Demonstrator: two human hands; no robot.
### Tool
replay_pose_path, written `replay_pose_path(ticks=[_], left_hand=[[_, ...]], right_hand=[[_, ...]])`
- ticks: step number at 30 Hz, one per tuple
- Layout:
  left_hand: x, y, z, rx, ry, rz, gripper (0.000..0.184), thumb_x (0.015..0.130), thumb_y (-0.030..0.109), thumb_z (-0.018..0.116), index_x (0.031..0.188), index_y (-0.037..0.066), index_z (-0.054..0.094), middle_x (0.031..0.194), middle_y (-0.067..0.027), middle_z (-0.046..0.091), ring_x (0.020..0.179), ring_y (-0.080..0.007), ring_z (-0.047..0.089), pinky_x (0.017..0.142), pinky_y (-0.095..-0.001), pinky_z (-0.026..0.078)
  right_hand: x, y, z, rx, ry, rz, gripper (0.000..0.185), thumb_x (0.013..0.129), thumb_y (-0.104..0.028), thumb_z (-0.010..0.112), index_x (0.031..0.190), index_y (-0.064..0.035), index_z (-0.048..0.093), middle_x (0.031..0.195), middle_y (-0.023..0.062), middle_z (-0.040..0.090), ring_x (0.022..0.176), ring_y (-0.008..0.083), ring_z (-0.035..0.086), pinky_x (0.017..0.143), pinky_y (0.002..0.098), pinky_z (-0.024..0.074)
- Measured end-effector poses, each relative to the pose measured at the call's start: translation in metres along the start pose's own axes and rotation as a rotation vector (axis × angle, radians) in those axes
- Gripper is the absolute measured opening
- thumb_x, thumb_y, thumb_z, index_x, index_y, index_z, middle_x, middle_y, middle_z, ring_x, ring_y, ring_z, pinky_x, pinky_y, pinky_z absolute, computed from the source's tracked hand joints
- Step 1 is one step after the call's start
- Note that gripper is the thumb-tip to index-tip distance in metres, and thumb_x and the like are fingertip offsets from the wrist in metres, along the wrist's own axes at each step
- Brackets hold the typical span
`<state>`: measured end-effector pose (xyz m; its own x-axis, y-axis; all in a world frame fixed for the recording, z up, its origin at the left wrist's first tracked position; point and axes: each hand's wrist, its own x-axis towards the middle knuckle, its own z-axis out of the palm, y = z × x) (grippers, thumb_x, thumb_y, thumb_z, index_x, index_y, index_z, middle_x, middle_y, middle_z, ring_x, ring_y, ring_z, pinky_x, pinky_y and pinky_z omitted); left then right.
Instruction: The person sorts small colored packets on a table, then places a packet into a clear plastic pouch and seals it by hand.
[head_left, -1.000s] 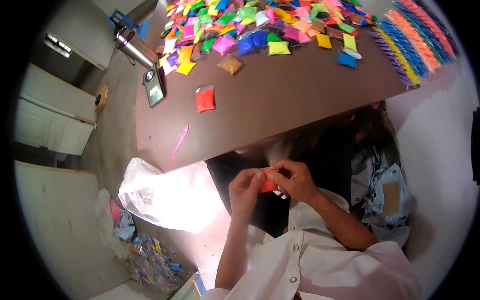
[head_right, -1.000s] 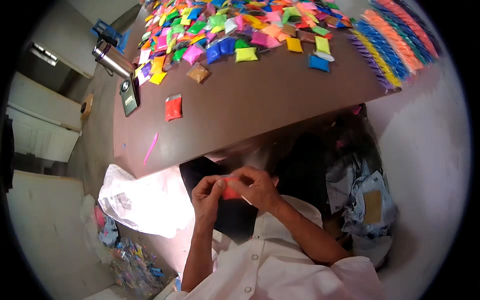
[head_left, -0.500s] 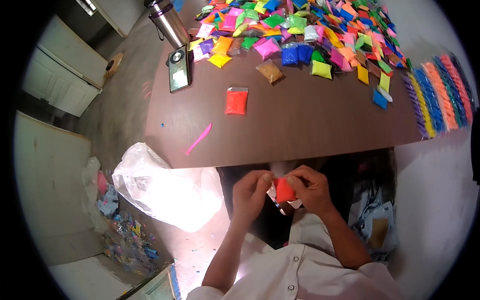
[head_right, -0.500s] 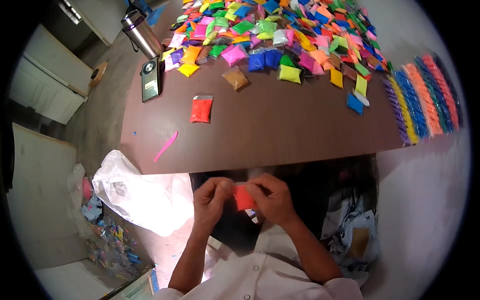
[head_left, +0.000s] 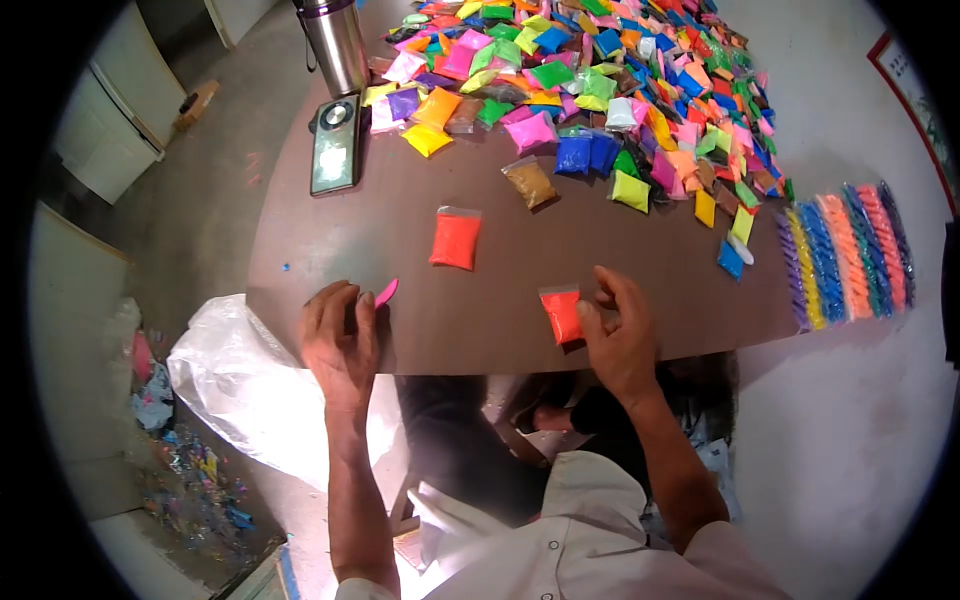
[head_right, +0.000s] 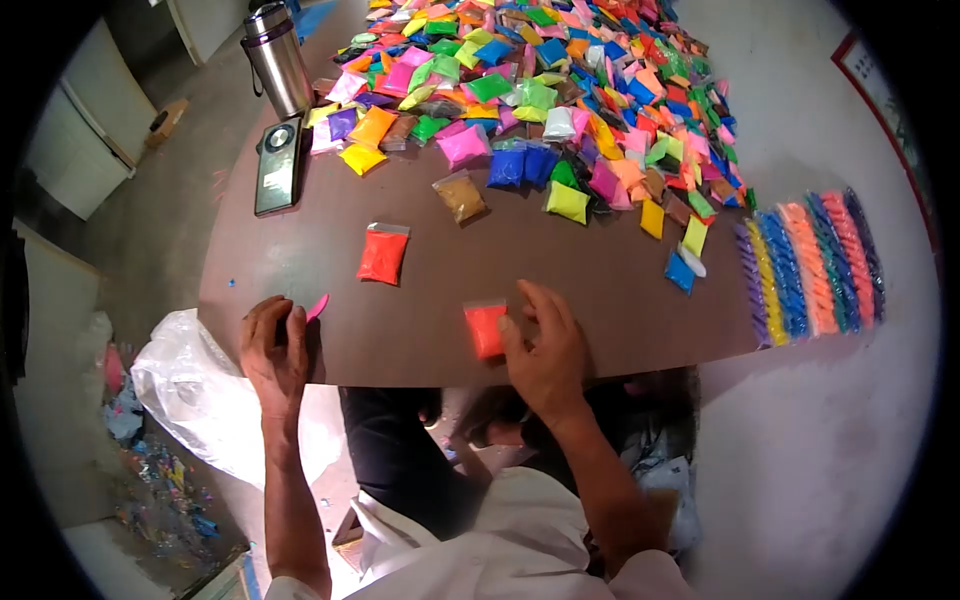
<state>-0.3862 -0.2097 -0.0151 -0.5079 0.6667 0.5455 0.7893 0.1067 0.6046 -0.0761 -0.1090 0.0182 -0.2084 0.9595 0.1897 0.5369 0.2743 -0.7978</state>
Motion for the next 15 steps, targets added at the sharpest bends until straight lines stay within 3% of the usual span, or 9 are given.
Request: replay_pose_path(ticks=[1, 2, 4, 5, 7, 15], left_hand=[[0.0, 0.0, 0.001, 0.016, -0.007, 0.016, 0.018, 0.098, 0.013, 0.072, 0.105, -0.004, 0.073, 0.112, -0.0193, 0.072, 0.102, -0.034, 0.069, 0.093, -0.0415, 0.054], [0.001, 0.002, 0.0, 0.016, -0.009, 0.0, 0.017, 0.096, 0.012, 0.073, 0.103, -0.004, 0.073, 0.111, -0.0189, 0.073, 0.102, -0.0349, 0.069, 0.094, -0.0419, 0.053], [0.003, 0.005, -0.002, 0.028, -0.007, 0.0, 0.016, 0.096, 0.011, 0.073, 0.103, -0.004, 0.074, 0.11, -0.0184, 0.073, 0.102, -0.0347, 0.069, 0.094, -0.0417, 0.054], [0.003, 0.005, 0.0, 0.051, -0.01, 0.014, 0.015, 0.095, 0.01, 0.073, 0.102, -0.003, 0.074, 0.109, -0.0179, 0.074, 0.102, -0.0345, 0.069, 0.093, -0.0415, 0.054], [0.001, 0.003, 0.004, 0.036, 0.014, -0.009, 0.012, 0.092, 0.01, 0.076, 0.1, 0.001, 0.074, 0.109, -0.0148, 0.074, 0.102, -0.0335, 0.069, 0.092, -0.0428, 0.052], [0.004, 0.004, 0.001, 0.063, 0.017, 0.007, 0.01, 0.089, 0.006, 0.076, 0.097, 0.001, 0.073, 0.106, -0.0139, 0.074, 0.099, -0.0325, 0.068, 0.091, -0.0424, 0.051]], right_hand=[[-0.002, -0.003, -0.001, -0.087, 0.06, -0.098, 0.046, 0.092, -0.014, 0.076, 0.135, -0.0007, 0.065, 0.13, 0.0191, 0.066, 0.111, 0.0264, 0.069, 0.085, 0.0343, 0.0574], [-0.004, 0.0, -0.002, -0.104, 0.051, -0.102, 0.046, 0.092, -0.014, 0.076, 0.135, -0.0007, 0.065, 0.13, 0.0191, 0.066, 0.111, 0.0264, 0.069, 0.085, 0.0343, 0.0574], [-0.008, 0.01, -0.003, -0.41, 0.027, -0.457, 0.054, 0.09, -0.02, 0.076, 0.138, -0.0021, 0.063, 0.143, 0.0196, 0.06, 0.128, 0.0365, 0.061, 0.102, 0.0451, 0.0511], [-0.011, 0.01, -0.003, -0.42, 0.022, -0.459, 0.054, 0.09, -0.02, 0.076, 0.138, -0.0021, 0.063, 0.143, 0.0196, 0.06, 0.128, 0.0365, 0.061, 0.102, 0.0451, 0.0511], [-0.016, 0.01, 0.0, -0.434, -0.235, -0.495, 0.059, 0.09, -0.028, 0.075, 0.141, -0.0014, 0.06, 0.146, 0.0194, 0.059, 0.135, 0.0405, 0.055, 0.113, 0.0524, 0.0399], [-0.018, 0.008, -0.002, -0.484, -0.301, -0.478, 0.067, 0.091, -0.03, 0.075, 0.147, 0.0006, 0.055, 0.152, 0.022, 0.053, 0.141, 0.0408, 0.049, 0.116, 0.0551, 0.035]])
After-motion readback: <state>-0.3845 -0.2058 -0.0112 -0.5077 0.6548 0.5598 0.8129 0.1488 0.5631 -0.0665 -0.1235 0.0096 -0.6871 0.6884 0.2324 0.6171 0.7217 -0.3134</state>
